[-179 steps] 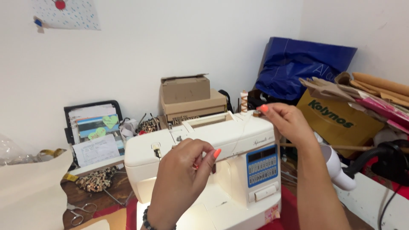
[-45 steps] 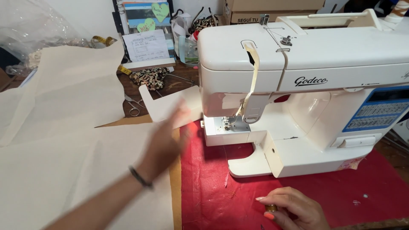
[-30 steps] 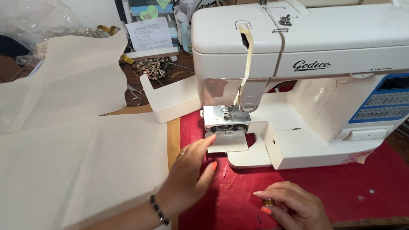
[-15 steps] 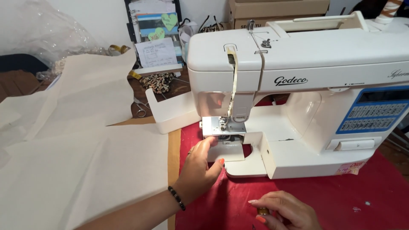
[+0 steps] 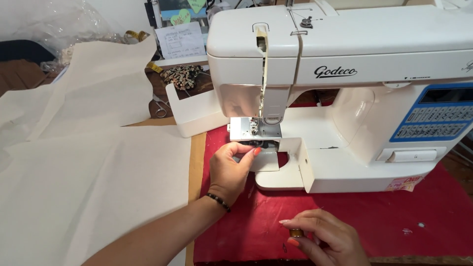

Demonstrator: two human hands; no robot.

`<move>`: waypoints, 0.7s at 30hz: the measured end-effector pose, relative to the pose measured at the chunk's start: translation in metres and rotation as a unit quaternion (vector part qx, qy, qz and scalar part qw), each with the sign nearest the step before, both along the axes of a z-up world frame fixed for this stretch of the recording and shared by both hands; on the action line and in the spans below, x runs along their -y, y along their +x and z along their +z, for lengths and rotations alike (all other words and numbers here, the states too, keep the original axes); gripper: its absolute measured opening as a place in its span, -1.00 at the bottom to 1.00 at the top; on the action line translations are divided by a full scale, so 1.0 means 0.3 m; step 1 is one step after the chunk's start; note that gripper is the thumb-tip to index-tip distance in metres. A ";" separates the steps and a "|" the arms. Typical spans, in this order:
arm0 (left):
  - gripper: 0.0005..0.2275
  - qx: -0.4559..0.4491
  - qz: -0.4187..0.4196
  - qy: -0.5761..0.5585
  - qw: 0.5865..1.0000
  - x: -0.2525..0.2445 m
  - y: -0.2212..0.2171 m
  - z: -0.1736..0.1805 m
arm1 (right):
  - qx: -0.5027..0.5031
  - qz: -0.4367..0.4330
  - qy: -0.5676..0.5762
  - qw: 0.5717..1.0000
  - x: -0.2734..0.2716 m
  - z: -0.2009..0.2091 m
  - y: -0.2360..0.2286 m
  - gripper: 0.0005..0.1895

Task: The person threads a sewing machine by pulling thread from a spool, guiding it through the various tension discs and loops on the machine, and eventually threading it through the needle.

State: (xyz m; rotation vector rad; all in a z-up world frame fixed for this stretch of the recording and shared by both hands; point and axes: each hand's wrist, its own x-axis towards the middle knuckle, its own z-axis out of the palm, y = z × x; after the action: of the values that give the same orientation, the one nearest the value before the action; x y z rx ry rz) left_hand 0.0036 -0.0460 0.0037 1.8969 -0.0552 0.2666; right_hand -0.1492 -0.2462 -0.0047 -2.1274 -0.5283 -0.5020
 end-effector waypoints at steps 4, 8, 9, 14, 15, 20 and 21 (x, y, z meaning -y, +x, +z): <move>-0.88 0.205 -0.053 0.050 0.976 -0.028 -0.016 -0.046 | -0.012 -0.005 0.010 1.000 0.002 0.014 -0.009 -0.74; -0.85 0.176 -0.102 0.086 0.975 -0.046 -0.039 -0.036 | -0.008 0.022 0.015 1.000 0.017 0.017 -0.006 -0.73; -0.88 0.174 -0.116 0.114 0.971 -0.061 -0.040 -0.042 | -0.003 0.021 0.013 1.000 0.019 0.016 -0.003 -0.74; -0.82 0.228 -0.197 0.217 0.929 -0.193 -0.117 0.055 | 0.006 0.017 0.012 1.000 0.015 0.023 0.007 -0.76; -0.88 0.347 -0.211 0.317 0.857 -0.237 -0.141 0.064 | 0.019 0.016 -0.003 1.000 0.011 0.025 0.010 -0.76; -0.90 0.550 -0.197 0.426 0.691 -0.372 -0.203 0.090 | 0.003 0.016 -0.026 1.000 -0.013 0.017 0.018 -0.72; -0.87 0.572 -0.195 0.417 0.680 -0.386 -0.200 0.085 | -0.003 0.012 -0.021 1.000 -0.018 0.017 0.017 -0.71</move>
State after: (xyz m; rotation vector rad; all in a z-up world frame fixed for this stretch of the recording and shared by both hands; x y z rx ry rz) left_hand -0.0563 0.0699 0.0294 2.1772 -1.6630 1.2643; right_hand -0.1441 -0.2409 0.0005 -2.1593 -0.5653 -0.4733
